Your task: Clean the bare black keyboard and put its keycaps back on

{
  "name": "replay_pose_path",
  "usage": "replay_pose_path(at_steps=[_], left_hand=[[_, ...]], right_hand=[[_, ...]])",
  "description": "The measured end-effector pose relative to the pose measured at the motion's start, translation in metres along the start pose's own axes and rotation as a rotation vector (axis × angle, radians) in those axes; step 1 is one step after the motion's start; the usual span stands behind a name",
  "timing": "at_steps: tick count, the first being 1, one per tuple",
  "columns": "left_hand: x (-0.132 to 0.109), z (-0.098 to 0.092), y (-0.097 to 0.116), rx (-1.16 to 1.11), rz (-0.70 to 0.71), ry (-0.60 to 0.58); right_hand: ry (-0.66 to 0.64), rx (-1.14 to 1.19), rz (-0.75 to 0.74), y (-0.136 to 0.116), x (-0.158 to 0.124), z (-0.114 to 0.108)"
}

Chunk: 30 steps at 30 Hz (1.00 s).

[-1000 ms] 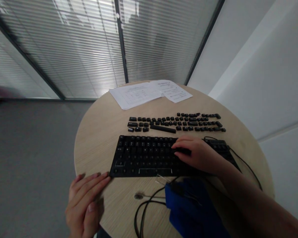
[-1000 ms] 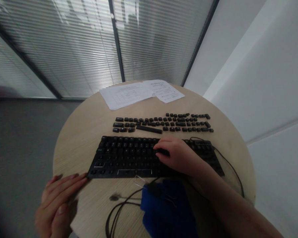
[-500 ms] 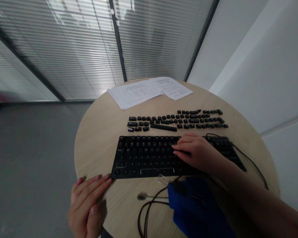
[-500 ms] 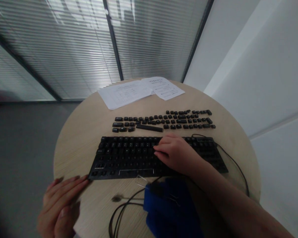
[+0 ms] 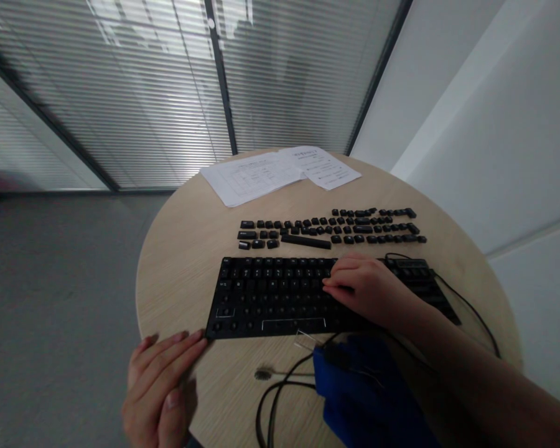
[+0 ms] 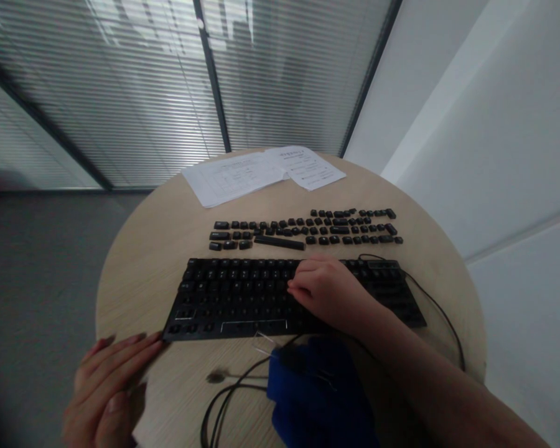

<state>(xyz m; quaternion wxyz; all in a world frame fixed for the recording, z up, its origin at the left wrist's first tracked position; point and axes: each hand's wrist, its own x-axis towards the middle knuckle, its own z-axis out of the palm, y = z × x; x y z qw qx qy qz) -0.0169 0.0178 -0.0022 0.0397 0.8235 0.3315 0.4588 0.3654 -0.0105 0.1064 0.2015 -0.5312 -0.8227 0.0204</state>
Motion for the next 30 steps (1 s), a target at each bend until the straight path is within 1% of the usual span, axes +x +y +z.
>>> replay_pose_path(at_steps=[3, 5, 7, 9, 11, 14, 17, 19, 21, 24, 27, 30], left_hand=[[-0.001, 0.001, -0.002, -0.017, 0.026, 0.023], [-0.002, 0.001, -0.005, -0.026, 0.045, 0.033], [-0.002, 0.001, -0.007, -0.028, 0.045, 0.029], [-0.003, 0.002, -0.008, -0.026, 0.041, 0.027], [-0.003, 0.003, -0.008, -0.021, 0.036, 0.028], [-0.003, 0.004, -0.007, -0.017, 0.034, 0.037], [-0.003, 0.004, -0.008, -0.019, 0.043, 0.037], [-0.004, 0.003, -0.01, -0.016, 0.051, 0.028], [-0.004, 0.003, -0.012, -0.009, 0.041, 0.01], [-0.004, 0.003, -0.014, -0.004, 0.063, 0.015], [-0.004, 0.004, -0.014, -0.01, 0.091, 0.035], [-0.005, 0.005, -0.011, -0.017, 0.045, 0.036]], right_hand=[[-0.02, -0.024, 0.015, 0.004, -0.001, 0.003], [-0.023, 0.009, 0.015, 0.007, -0.002, 0.004], [-0.004, 0.074, -0.018, 0.011, -0.005, 0.003], [0.074, 0.11, -0.042, 0.015, -0.008, -0.002], [0.217, 0.087, -0.022, 0.019, -0.01, -0.008], [0.432, 0.003, 0.049, 0.026, -0.013, -0.016], [0.538, -0.063, 0.098, 0.034, -0.016, -0.023], [0.557, -0.105, 0.127, 0.039, -0.017, -0.029], [0.494, -0.156, 0.162, 0.045, -0.014, -0.036], [0.27, -0.261, 0.22, 0.063, -0.001, -0.049], [0.082, -0.324, 0.312, 0.09, 0.024, -0.058], [-0.043, -0.308, 0.403, 0.12, 0.057, -0.056]])
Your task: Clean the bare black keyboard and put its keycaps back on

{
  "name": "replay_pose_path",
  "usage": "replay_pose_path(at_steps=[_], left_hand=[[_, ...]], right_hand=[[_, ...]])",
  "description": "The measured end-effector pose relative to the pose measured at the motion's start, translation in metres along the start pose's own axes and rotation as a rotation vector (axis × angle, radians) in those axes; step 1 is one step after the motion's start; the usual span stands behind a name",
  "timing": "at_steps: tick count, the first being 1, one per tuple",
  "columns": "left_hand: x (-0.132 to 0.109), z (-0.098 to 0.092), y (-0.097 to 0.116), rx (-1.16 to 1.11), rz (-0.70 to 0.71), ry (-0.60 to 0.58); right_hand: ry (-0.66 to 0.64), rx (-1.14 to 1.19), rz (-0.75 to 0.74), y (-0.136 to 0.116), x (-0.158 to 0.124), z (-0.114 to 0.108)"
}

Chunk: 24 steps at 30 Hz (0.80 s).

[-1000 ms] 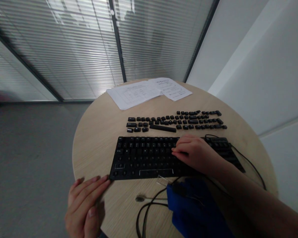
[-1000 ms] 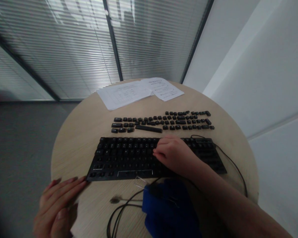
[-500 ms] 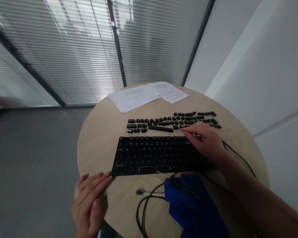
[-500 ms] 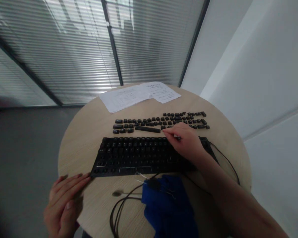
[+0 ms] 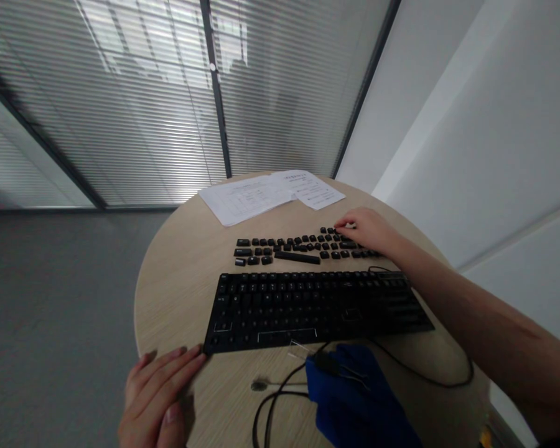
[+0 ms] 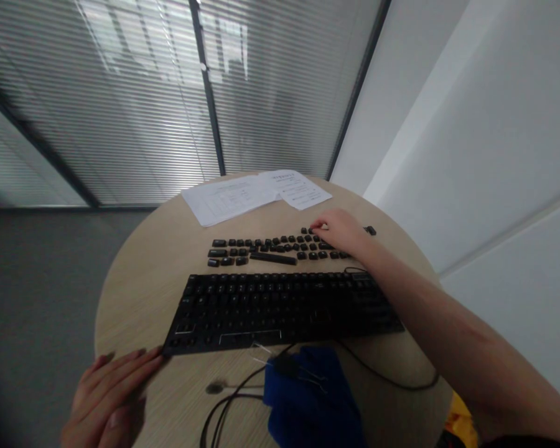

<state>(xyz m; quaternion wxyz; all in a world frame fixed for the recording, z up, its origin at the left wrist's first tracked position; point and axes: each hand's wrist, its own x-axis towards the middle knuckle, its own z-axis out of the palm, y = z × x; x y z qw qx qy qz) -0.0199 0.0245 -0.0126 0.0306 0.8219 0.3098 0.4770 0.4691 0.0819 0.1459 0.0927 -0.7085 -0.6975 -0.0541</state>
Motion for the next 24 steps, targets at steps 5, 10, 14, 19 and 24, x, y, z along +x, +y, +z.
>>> replay_pose_path(at_steps=[5, 10, 14, 19, 24], left_hand=[[-0.003, 0.0, 0.004, -0.019, -0.071, 0.0], [-0.001, 0.0, 0.005, -0.022, -0.069, 0.01], [-0.001, 0.0, 0.006, -0.022, -0.068, 0.013], [-0.002, -0.001, 0.001, -0.013, -0.034, -0.005], [-0.001, -0.003, -0.002, -0.003, 0.035, -0.03]], right_hand=[[-0.099, -0.013, 0.037, 0.007, 0.05, 0.023], [-0.176, -0.003, 0.053, 0.006, 0.063, 0.038], [-0.18, 0.041, 0.043, 0.006, 0.064, 0.042], [-0.07, 0.114, 0.056, -0.003, 0.045, 0.024], [0.186, 0.336, -0.09, -0.038, -0.035, 0.0]])
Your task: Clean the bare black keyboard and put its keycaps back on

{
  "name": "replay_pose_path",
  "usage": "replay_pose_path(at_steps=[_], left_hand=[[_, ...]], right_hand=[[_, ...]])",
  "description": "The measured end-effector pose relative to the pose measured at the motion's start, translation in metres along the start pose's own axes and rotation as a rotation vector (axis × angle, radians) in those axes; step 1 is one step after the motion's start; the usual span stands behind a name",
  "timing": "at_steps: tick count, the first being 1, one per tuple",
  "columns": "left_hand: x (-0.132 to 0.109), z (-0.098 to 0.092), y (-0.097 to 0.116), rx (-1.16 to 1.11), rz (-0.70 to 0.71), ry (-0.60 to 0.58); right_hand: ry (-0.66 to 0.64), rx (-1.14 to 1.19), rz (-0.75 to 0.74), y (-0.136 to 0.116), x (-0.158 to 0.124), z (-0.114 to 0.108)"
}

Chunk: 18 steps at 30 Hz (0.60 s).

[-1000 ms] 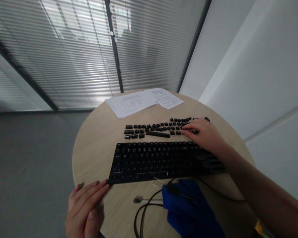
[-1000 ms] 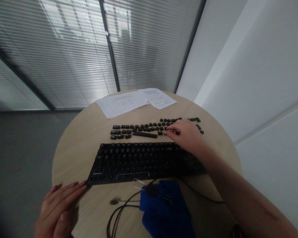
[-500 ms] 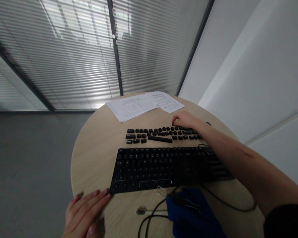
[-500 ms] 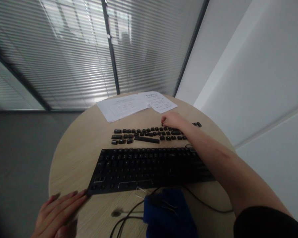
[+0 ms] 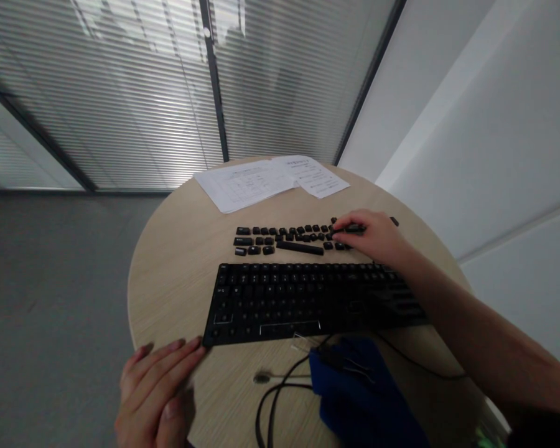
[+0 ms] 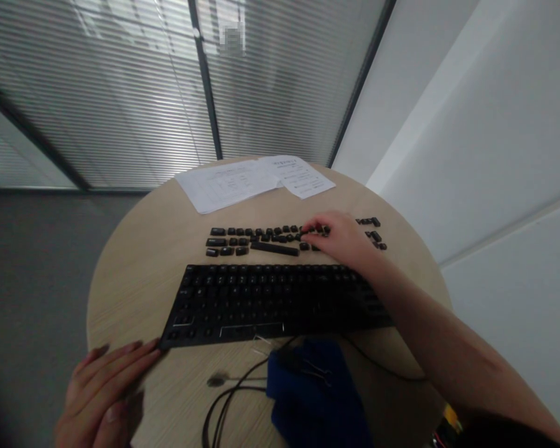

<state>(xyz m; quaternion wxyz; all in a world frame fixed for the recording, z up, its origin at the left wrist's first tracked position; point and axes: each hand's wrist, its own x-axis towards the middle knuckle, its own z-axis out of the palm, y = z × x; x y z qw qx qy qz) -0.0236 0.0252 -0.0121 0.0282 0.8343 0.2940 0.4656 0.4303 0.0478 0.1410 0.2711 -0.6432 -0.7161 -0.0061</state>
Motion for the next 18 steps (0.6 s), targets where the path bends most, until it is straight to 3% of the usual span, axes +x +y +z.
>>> replay_pose_path(at_steps=[3, 6, 11, 18], left_hand=[[0.001, 0.0, 0.002, 0.002, -0.018, 0.013], [0.003, 0.002, 0.005, 0.004, -0.05, 0.002], [0.004, 0.004, 0.006, -0.01, -0.049, 0.052], [0.002, 0.001, 0.006, -0.001, -0.061, 0.021]], right_hand=[[0.004, 0.087, -0.167, -0.025, -0.049, 0.002], [-0.005, 0.151, -0.228, -0.033, -0.076, 0.013], [-0.032, 0.177, -0.266, -0.023, -0.084, 0.031], [0.013, 0.22, -0.327, -0.024, -0.083, 0.043]])
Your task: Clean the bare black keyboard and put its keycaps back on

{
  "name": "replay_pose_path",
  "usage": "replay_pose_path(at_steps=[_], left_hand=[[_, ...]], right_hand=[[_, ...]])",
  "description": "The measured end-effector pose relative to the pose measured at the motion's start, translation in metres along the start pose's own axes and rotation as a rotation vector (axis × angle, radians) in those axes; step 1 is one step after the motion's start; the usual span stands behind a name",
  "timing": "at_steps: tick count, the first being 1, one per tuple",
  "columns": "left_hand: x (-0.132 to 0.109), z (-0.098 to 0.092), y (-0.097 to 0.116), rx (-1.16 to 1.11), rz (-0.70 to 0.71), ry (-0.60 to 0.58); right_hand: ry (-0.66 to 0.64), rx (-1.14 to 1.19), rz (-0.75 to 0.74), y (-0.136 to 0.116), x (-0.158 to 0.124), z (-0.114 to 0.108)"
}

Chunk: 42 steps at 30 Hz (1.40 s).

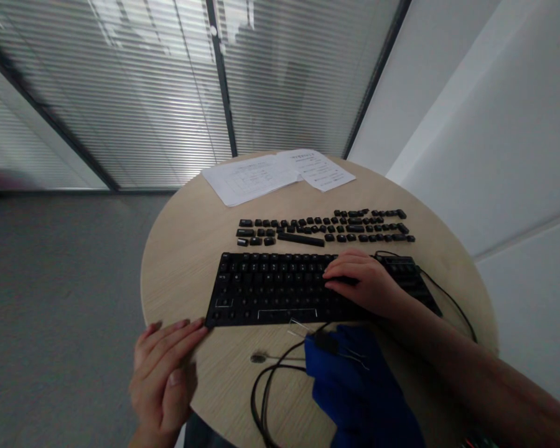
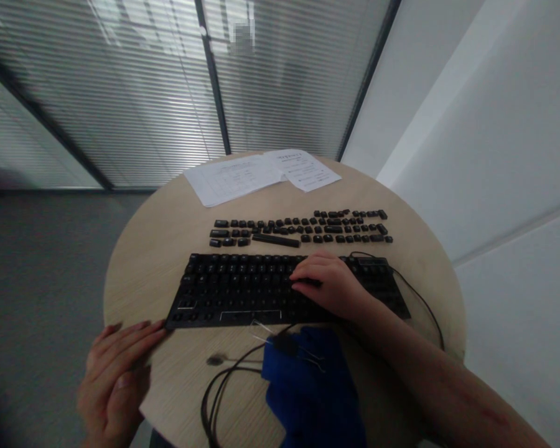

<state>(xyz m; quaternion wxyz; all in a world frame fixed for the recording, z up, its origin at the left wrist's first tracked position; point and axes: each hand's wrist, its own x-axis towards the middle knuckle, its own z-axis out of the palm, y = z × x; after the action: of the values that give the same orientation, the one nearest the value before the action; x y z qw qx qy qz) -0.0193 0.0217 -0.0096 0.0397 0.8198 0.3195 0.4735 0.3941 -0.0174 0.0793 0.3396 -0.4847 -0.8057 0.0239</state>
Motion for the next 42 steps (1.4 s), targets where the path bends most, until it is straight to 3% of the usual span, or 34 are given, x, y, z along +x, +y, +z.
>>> replay_pose_path(at_steps=[14, 26, 31, 36, 42], left_hand=[[0.001, 0.001, -0.001, -0.02, -0.004, 0.011], [0.004, -0.001, 0.004, -0.005, -0.009, -0.014], [0.004, -0.001, 0.006, 0.01, -0.033, -0.041], [0.005, 0.001, 0.005, 0.002, -0.019, 0.006], [0.004, 0.001, 0.004, -0.001, -0.01, -0.007]], right_hand=[[0.092, 0.017, 0.003, 0.0, 0.0, 0.002], [0.006, -0.072, -0.06, -0.002, 0.001, -0.003], [0.058, -0.042, 0.052, 0.0, -0.001, -0.005], [0.13, -0.005, 0.159, 0.007, -0.003, -0.012], [0.071, 0.051, 0.144, 0.003, -0.002, -0.01]])
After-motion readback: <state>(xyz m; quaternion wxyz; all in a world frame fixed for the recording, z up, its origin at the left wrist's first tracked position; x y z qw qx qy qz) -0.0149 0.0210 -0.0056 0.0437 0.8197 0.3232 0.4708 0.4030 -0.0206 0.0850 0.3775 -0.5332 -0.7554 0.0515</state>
